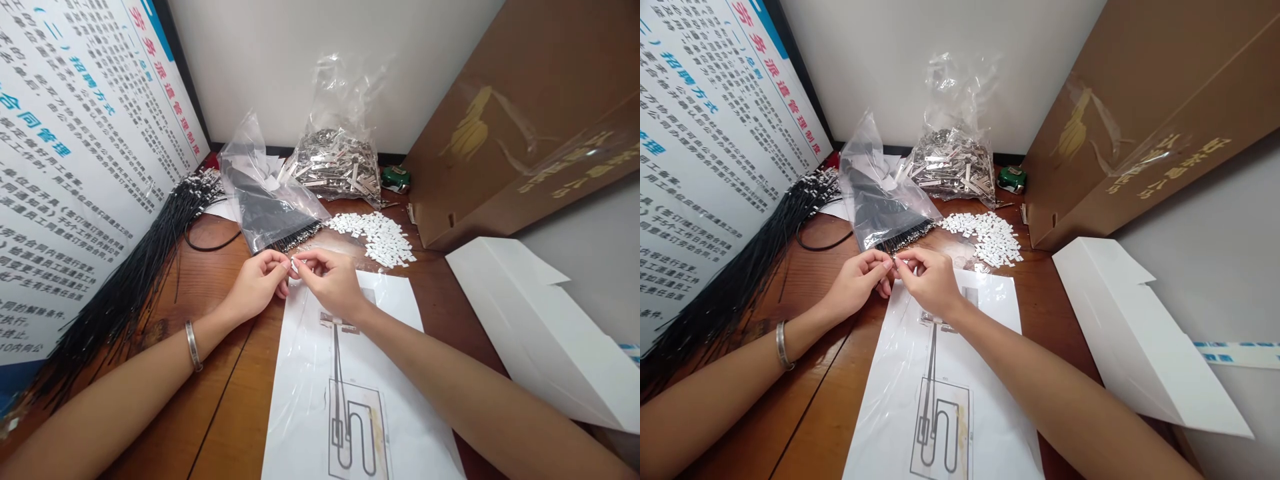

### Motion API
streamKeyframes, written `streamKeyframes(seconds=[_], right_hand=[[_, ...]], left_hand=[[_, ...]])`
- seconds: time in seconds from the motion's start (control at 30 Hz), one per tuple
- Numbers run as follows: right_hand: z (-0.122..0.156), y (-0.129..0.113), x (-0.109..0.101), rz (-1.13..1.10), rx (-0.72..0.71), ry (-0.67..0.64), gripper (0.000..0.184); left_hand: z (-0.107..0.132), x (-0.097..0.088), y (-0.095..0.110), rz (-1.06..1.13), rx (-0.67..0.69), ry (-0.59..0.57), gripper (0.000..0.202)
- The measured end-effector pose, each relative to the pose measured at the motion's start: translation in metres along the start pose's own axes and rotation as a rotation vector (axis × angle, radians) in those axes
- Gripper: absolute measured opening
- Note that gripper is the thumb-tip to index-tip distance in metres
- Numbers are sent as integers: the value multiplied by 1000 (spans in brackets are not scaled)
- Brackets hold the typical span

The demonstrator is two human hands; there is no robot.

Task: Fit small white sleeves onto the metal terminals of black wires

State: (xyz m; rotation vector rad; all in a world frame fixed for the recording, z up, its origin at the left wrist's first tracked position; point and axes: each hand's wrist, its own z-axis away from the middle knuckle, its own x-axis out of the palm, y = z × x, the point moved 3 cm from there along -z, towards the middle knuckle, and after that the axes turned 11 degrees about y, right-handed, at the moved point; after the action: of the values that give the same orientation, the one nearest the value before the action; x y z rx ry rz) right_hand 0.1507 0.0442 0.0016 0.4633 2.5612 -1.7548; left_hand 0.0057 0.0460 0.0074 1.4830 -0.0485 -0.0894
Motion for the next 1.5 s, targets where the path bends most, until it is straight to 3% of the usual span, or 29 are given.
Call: streamKeyframes(seconds=[0.27,0.53,0.67,0.73,0.8,0.87,0.97,1.1,1.17,1.23,1.3,1.37,1.43,1.5], right_hand=[[-4,1,-1,-76,122,39,16],[-21,29,-17,-361,401,457,29],[-25,34,-21,-463,426,592,34],[-25,34,-21,-476,424,590,35],[-24,33,-20,-459,402,535,34],[-23,31,-19,-416,365,462,33],[-22,30,-18,-354,321,397,30],[-21,28,-17,-346,332,380,27],[-21,26,-16,-353,345,373,26],[-21,23,-16,-362,354,369,24],[-21,21,-16,-377,362,370,22],[-21,20,-15,-395,373,373,19],[-20,19,-15,-410,381,375,17],[-20,18,-15,-416,386,376,15]], left_hand=[[0,0,0,-18,2,-9,28],[5,0,3,-177,4,-147,28],[7,-1,12,-265,-44,-335,29],[8,-3,16,-315,-142,-489,29],[6,-10,24,-342,-205,-542,28],[-3,-25,37,-357,-152,-419,28],[-20,-62,61,-459,15,-121,31],[-35,-118,89,-926,251,369,27],[-35,-135,95,-1066,287,531,32],[-34,-141,97,-1169,341,611,35],[-34,-137,95,-1212,371,556,34],[-35,-129,88,-1163,301,350,33],[-37,-123,77,-1079,118,81,35],[-37,-124,67,-1056,-112,-71,37]])
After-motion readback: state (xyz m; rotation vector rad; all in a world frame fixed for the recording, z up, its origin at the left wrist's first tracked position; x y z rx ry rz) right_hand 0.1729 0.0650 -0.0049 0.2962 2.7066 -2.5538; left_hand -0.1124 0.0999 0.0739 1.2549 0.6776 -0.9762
